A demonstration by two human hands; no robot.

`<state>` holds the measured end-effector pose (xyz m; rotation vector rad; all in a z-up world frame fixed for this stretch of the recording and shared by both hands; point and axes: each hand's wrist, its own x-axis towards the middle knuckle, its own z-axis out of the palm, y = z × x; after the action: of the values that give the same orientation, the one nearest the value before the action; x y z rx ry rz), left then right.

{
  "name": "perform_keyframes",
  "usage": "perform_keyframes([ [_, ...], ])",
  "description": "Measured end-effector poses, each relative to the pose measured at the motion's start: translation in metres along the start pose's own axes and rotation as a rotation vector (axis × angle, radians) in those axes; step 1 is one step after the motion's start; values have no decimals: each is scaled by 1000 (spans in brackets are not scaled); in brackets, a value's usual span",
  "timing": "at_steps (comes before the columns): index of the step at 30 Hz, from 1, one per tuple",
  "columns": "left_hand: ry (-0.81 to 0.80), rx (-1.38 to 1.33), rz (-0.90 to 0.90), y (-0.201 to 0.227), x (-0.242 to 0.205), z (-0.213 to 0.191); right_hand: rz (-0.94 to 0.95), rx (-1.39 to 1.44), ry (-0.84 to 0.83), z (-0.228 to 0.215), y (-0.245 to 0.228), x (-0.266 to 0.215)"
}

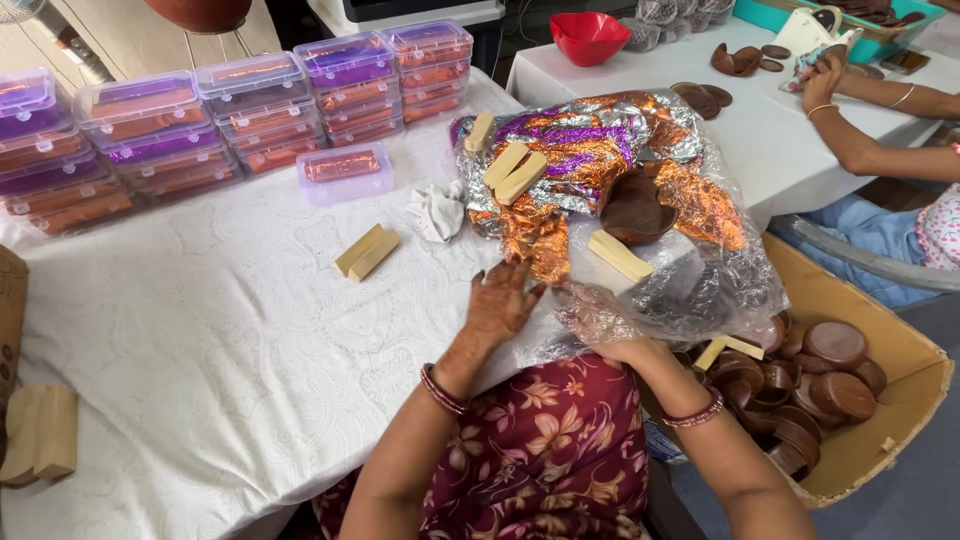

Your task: Cleaning wooden blocks with a cloth and wrapping them in metallic foil.

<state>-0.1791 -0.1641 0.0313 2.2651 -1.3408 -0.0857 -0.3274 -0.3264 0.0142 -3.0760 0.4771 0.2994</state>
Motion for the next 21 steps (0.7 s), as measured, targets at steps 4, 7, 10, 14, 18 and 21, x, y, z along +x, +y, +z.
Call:
perform_keyframes([
  [4,-82,7,-107,-39,8,17,-287,123,244,55,44,-5],
  [7,-96,-59,-106,-42,10,15,-242,209,67,-1,16,-62],
  [10,-145,-12,-90,-46,21,19,-217,291,-52,-2,19,-86],
  [14,-213,108,-100,-52,43,24,-305,536,98,21,40,-105],
  [18,-169,123,-125,-64,65,27,-324,725,215,17,29,-113],
  [21,-200,-82,-52,-61,65,16,-460,748,233,2,13,-104],
])
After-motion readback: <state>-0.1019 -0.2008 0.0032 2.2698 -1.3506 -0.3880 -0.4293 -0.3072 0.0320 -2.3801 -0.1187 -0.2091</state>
